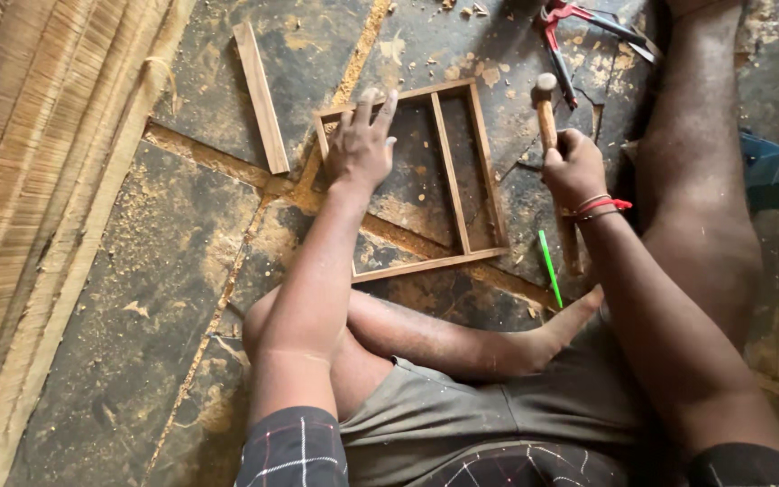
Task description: The person assembles a small wooden frame by measuring wood pieces with a tape measure, applying glue, and securing components using a hammer and small nails while sitting on the floor.
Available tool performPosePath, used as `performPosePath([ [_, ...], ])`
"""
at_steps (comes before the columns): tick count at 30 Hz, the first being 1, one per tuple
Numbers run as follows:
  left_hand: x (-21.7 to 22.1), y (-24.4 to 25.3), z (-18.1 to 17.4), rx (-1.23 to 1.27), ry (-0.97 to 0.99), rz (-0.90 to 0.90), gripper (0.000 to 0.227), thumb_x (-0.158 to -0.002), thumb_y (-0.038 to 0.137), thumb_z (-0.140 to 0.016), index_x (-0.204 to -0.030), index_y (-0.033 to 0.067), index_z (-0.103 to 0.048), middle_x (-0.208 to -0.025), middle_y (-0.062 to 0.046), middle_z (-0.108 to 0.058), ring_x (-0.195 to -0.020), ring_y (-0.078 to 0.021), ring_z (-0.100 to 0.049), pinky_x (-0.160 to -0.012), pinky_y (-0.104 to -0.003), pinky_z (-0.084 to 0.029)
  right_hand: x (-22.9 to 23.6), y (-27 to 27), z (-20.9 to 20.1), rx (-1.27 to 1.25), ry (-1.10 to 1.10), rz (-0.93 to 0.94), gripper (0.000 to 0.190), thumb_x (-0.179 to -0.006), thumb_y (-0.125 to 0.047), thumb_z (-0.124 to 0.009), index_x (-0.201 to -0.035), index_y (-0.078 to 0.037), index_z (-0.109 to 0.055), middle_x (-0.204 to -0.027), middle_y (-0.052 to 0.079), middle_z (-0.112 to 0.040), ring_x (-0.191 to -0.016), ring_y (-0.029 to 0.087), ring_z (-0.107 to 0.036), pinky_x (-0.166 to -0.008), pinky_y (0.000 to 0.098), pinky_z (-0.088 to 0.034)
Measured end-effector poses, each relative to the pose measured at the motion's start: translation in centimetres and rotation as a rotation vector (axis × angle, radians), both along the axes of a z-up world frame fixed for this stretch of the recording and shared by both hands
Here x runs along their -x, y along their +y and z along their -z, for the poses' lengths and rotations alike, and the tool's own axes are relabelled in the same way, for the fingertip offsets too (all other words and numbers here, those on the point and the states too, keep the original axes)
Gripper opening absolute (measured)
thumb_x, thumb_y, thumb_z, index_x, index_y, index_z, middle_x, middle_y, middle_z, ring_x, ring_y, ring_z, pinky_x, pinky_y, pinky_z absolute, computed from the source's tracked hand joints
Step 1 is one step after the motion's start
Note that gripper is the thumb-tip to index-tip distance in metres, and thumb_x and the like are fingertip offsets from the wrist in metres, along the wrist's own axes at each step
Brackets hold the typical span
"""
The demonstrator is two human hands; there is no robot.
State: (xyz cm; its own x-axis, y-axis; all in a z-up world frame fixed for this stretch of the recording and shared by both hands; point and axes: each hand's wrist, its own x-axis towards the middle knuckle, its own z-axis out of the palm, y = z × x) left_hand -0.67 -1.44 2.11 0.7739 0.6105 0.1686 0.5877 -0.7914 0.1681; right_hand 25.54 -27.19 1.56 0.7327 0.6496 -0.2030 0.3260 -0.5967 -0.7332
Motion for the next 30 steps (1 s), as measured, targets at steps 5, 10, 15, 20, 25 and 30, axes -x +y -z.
performPosePath([
  [5,-1.4,-0.9,-0.9,0.142,0.072,-0.146,0.067,-0.089,0.022,-0.077,-0.150,0.0219,-0.050,-0.146,-0.007,-0.046,-0.119,-0.0283,-0.055,-0.092,-0.042,-0.055,1.1,0.2,-1.7,-0.316,0.642,-0.052,0.023,-0.101,-0.007,-0.053,-0.117,0.002,-0.066,-0.091,0.007,-0.070,-0.070,0.015,-0.066,-0.064,0.0304,-0.058],
  [10,-2.3,-0.7,-0.8,0.139,0.062,-0.175,0.056,-0.092,0.021,-0.072,-0.146,0.0234,-0.055,-0.142,-0.005,-0.048,-0.122,-0.0273,-0.053,-0.094,-0.048,-0.052,4.6,1.7,-2.2,-0.446,0.813,-0.104,0.042,-0.101,-0.008,-0.052,-0.143,-0.010,-0.053,-0.095,0.004,-0.066,-0.069,0.013,-0.063,-0.059,0.0291,-0.055],
  [15,-2.8,0.2,-0.3,0.198,0.107,-0.199,0.058,-0.094,0.013,-0.065,-0.149,0.0244,-0.050,-0.148,-0.009,-0.043,-0.125,-0.0303,-0.052,-0.099,-0.049,-0.052,8.1,6.0,0.4,-0.602,0.029,-0.307,0.049,-0.104,0.003,-0.054,-0.153,0.003,-0.049,-0.141,0.025,-0.064,-0.129,0.036,-0.063,-0.108,0.0425,-0.049],
  [20,-2.7,-0.3,1.5,0.208,0.145,-0.196,0.060,-0.098,0.009,-0.060,-0.153,0.0267,-0.044,-0.151,-0.011,-0.041,-0.129,-0.0361,-0.052,-0.104,-0.055,-0.047,8.8,6.5,1.9,-0.267,-0.056,-0.217,0.048,-0.097,-0.002,-0.058,-0.145,0.000,-0.053,-0.135,0.025,-0.065,-0.124,0.034,-0.066,-0.106,0.0371,-0.051],
  [25,-3.3,0.0,2.4,0.148,0.112,-0.208,0.060,-0.098,0.012,-0.060,-0.153,0.0283,-0.042,-0.153,-0.014,-0.040,-0.124,-0.0358,-0.055,-0.103,-0.058,-0.046,9.9,7.1,1.0,-0.190,-0.119,-0.182,0.050,-0.095,-0.001,-0.058,-0.145,0.000,-0.054,-0.135,0.025,-0.064,-0.124,0.038,-0.064,-0.105,0.0405,-0.050],
  [30,-3.1,0.0,1.9,0.204,0.135,-0.199,0.063,-0.096,0.013,-0.064,-0.153,0.0261,-0.043,-0.148,-0.015,-0.044,-0.114,-0.0291,-0.059,-0.097,-0.051,-0.052,10.0,6.7,-0.6,-0.302,-0.128,-0.148,0.056,-0.095,0.000,-0.057,-0.150,0.001,-0.048,-0.138,0.026,-0.062,-0.125,0.037,-0.063,-0.105,0.0398,-0.051],
])
